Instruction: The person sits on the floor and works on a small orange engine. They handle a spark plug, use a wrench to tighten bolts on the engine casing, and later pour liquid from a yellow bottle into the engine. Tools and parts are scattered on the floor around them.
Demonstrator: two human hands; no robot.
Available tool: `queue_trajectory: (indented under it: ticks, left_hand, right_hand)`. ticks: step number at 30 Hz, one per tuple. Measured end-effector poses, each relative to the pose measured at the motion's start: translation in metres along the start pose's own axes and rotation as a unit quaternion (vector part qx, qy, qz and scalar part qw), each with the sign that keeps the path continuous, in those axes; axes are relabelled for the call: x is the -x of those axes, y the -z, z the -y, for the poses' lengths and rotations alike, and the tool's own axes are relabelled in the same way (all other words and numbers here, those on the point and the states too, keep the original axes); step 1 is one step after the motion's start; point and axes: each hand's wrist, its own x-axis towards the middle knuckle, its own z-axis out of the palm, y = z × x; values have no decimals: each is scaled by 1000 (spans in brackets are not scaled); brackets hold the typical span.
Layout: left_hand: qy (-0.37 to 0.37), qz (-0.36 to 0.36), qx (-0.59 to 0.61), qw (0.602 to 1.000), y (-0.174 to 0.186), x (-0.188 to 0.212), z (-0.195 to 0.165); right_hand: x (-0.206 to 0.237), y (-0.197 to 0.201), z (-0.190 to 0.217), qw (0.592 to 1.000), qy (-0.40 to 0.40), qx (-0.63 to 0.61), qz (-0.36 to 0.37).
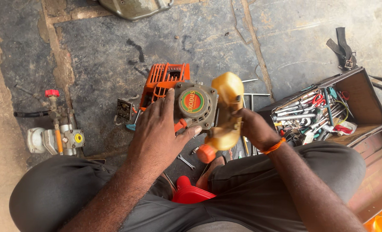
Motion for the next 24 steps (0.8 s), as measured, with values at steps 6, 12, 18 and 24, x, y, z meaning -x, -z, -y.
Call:
queue_trajectory:
  ticks: [6,12,18,24]
  left_hand:
    - [-22,-24,-1,999,-2,4,1]
    - [-18,-24,-27,999,-2,2,-1]
    - [-8,-52,-36,998,-6,0,2]
    - [9,-78,-1,997,1,7,21]
  right_hand:
    - [8,13,18,999,6,23,-46]
    - [-29,43,33,967,32,144,-208]
    - [-87,36,-8,902,-5,296,-314]
    - [-93,26,-31,904,-60,248,-343]
